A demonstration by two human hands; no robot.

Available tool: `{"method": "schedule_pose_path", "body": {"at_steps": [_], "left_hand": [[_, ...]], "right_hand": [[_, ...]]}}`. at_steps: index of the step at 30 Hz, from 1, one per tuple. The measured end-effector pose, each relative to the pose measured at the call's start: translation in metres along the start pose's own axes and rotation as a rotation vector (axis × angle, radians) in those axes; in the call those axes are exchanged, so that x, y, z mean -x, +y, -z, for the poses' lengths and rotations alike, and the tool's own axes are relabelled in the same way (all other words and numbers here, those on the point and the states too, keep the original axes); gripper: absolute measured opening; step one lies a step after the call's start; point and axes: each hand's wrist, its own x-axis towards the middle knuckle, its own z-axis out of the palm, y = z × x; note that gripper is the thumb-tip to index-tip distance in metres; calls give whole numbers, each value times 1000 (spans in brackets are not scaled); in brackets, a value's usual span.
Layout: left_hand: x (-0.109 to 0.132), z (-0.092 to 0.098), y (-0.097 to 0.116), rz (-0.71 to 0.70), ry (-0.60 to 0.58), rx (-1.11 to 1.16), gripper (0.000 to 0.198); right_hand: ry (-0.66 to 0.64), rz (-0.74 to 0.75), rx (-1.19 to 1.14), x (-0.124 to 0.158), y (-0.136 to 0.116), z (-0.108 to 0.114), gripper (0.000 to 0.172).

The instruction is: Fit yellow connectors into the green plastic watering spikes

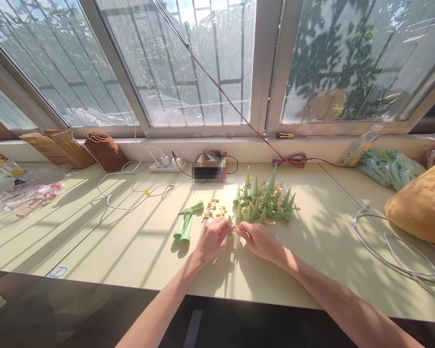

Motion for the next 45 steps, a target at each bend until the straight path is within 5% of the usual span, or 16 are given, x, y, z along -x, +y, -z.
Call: {"method": "schedule_pose_path", "body": {"at_steps": [8, 16, 31, 45], "left_hand": [[0, 1, 1, -11, 0, -1, 29], [0, 0, -1, 6, 18, -13, 30], [0, 2, 3, 7, -54, 7, 30], [1, 1, -3, 22, 15, -36, 30]], "right_hand": [[-9, -36, 20, 0, -3, 1, 36], [0, -126, -71, -2, -3, 2, 12], [-25, 26, 81, 1, 0, 0, 33], [11, -79, 85, -4, 4, -3, 42]]}}
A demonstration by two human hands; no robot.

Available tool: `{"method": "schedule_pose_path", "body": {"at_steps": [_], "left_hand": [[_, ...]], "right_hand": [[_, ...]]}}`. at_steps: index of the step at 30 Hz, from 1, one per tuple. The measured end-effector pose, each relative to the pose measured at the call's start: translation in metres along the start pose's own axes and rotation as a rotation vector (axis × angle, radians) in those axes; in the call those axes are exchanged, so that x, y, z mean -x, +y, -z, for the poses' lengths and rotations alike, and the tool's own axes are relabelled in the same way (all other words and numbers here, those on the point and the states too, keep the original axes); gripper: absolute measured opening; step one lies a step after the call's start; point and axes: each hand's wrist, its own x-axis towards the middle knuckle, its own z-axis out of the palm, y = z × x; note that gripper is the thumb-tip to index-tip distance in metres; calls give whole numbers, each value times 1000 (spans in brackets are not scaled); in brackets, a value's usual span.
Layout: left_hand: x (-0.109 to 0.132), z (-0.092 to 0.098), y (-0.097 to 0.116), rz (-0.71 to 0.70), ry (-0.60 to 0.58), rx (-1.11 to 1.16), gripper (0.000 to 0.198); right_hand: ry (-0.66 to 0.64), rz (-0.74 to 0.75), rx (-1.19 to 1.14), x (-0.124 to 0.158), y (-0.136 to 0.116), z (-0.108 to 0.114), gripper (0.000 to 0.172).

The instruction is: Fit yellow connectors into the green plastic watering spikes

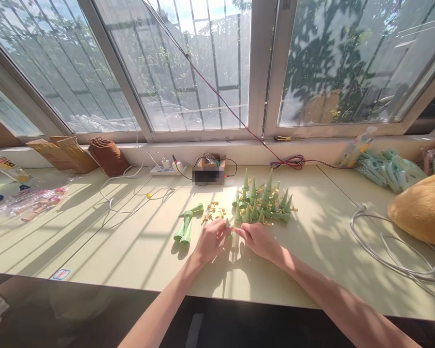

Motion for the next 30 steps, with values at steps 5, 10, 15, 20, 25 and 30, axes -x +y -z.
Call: {"method": "schedule_pose_path", "body": {"at_steps": [5, 10, 15, 20, 25, 30], "left_hand": [[-9, 2, 0, 166, 156, -124, 38], [-36, 6, -2, 323, 14, -180, 37], [-67, 0, -4, 385, -57, -166, 32], [-83, -11, -9, 414, -109, -87, 25], [-83, -10, -14, 446, -225, 40, 23], [-78, 6, -11, 458, -329, 84, 34]], "right_hand": [[7, 22, -22, -1, -6, 2, 43], [-31, 91, -29, 2, -9, 4, 43], [-37, 131, -36, 3, -10, 3, 43], [-47, 131, -27, 1, -10, 5, 43], [-47, 151, -56, 3, -9, 6, 42], [-56, 164, -73, 3, -6, 1, 42]]}}
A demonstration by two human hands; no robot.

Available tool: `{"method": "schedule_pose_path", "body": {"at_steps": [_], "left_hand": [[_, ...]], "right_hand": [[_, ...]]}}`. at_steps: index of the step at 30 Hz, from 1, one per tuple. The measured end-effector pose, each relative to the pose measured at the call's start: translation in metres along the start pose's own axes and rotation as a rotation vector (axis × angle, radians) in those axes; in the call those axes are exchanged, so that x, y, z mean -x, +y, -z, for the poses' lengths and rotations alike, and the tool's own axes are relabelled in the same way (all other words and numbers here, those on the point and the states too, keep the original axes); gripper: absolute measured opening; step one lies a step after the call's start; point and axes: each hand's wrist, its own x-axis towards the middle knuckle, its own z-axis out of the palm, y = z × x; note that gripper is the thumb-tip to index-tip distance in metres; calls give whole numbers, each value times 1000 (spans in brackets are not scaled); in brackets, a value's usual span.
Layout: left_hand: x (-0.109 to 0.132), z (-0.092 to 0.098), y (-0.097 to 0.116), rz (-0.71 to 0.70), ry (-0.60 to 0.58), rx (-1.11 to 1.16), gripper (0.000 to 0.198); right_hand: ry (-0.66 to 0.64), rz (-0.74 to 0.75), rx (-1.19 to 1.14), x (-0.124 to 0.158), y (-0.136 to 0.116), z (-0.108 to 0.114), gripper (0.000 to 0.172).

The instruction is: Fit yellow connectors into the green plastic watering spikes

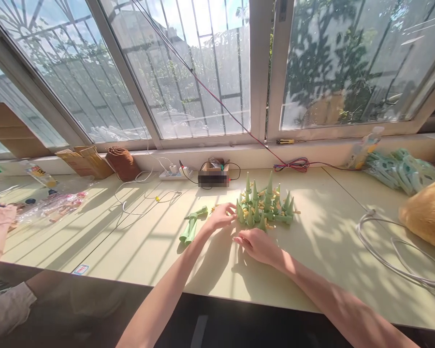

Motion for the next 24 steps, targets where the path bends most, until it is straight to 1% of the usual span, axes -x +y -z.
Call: {"method": "schedule_pose_path", "body": {"at_steps": [2, 6, 8, 10, 12, 15, 19, 24], "left_hand": [[5, 13, 0, 11, 17, -39, 35], [22, 50, -10, 73, 141, -207, 20], [34, 66, -19, 145, 201, -314, 13], [46, 76, -28, 235, 223, -405, 13], [57, 77, -34, 287, 214, -475, 20], [66, 69, -36, 318, 200, -544, 26], [65, 60, -32, 335, 196, -599, 25], [62, 63, -31, 369, 214, -652, 21]], "right_hand": [[-2, -7, 7, 0, 1, -1, 43], [-13, -30, 21, -1, -1, 1, 43], [-17, -32, 16, -1, -2, 2, 44], [-15, -27, 11, 0, -2, 2, 44], [-14, -19, 12, 0, -2, 1, 44], [-18, -13, 7, 0, 0, -2, 44], [-7, -20, 0, 0, 1, -2, 43], [2, -32, -2, -1, 0, 0, 43]]}}
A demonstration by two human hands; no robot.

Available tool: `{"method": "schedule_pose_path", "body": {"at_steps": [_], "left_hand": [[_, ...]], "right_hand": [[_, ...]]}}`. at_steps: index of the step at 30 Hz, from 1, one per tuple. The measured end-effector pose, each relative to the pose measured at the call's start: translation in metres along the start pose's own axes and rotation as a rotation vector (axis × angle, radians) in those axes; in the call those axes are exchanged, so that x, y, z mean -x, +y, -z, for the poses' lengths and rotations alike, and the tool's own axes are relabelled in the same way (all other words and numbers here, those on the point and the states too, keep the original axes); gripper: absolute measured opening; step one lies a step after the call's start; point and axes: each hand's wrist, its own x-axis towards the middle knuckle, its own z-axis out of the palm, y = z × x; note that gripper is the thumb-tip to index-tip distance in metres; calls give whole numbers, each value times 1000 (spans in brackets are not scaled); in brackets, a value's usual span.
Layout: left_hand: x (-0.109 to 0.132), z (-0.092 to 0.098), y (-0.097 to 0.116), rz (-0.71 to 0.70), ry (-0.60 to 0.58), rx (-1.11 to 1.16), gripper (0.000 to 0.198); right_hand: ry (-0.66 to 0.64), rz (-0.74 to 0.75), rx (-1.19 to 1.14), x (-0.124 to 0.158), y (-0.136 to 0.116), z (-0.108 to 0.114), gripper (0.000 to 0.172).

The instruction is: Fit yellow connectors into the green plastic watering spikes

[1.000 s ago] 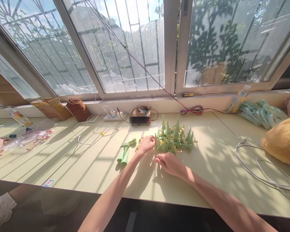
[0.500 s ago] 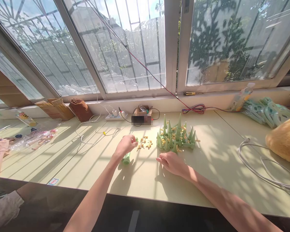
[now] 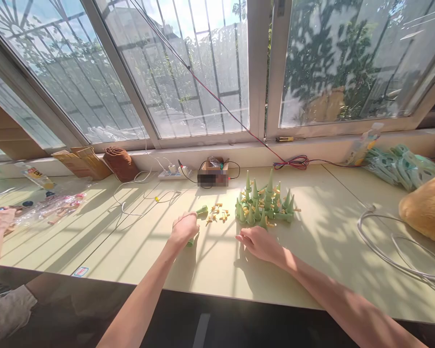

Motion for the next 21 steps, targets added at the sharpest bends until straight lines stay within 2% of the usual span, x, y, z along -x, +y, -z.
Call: {"method": "schedule_pose_path", "body": {"at_steps": [8, 16, 18, 21], "left_hand": [[2, -2, -1, 36, -9, -3, 19], [9, 1, 5, -35, 16, 99, 17], [9, 1, 7, -63, 38, 144, 16], [11, -4, 8, -143, 141, 300, 20]], "right_hand": [[-22, -11, 1, 1, -2, 2, 42], [-6, 2, -5, 0, 1, 0, 43], [-5, 3, -3, 1, 2, 0, 43], [-5, -1, 2, 1, 2, 0, 42]]}}
